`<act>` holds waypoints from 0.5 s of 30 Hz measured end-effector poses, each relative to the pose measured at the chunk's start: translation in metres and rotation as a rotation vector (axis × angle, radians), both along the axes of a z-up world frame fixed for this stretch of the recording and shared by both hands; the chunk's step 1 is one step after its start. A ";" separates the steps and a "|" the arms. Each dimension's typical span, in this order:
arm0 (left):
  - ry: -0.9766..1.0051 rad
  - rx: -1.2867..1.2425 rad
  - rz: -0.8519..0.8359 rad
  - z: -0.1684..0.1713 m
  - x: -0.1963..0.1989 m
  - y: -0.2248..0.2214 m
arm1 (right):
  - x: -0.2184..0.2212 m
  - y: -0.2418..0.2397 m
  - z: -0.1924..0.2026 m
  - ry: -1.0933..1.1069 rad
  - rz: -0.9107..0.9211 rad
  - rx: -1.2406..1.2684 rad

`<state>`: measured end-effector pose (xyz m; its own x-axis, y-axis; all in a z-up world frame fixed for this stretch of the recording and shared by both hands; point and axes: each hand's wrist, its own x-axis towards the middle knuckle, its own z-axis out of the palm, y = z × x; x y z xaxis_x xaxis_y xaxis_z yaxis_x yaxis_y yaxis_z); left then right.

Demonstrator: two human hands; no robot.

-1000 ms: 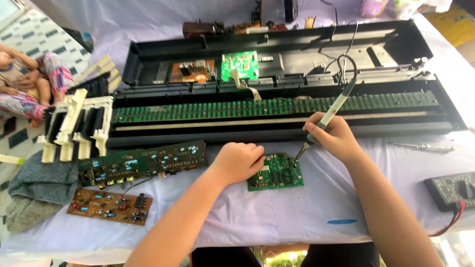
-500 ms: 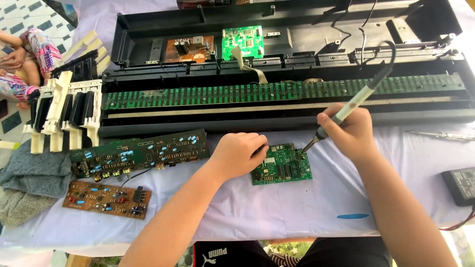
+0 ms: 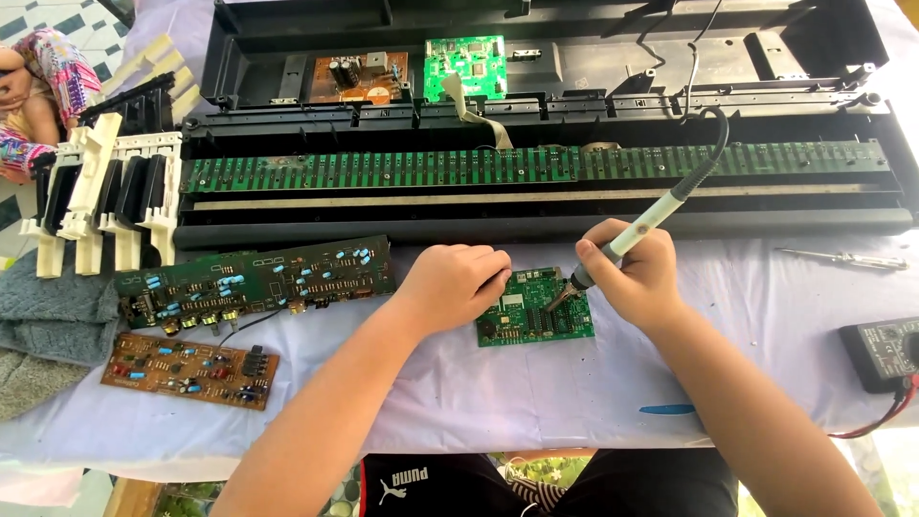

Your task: Soldering electronic components on a circuit board during a keyboard repair.

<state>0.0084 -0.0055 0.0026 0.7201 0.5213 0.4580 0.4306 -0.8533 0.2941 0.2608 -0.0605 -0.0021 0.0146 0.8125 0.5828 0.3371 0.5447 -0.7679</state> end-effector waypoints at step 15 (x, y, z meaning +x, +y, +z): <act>0.010 0.006 -0.004 -0.001 -0.002 0.002 | -0.007 -0.001 0.002 -0.032 0.024 -0.062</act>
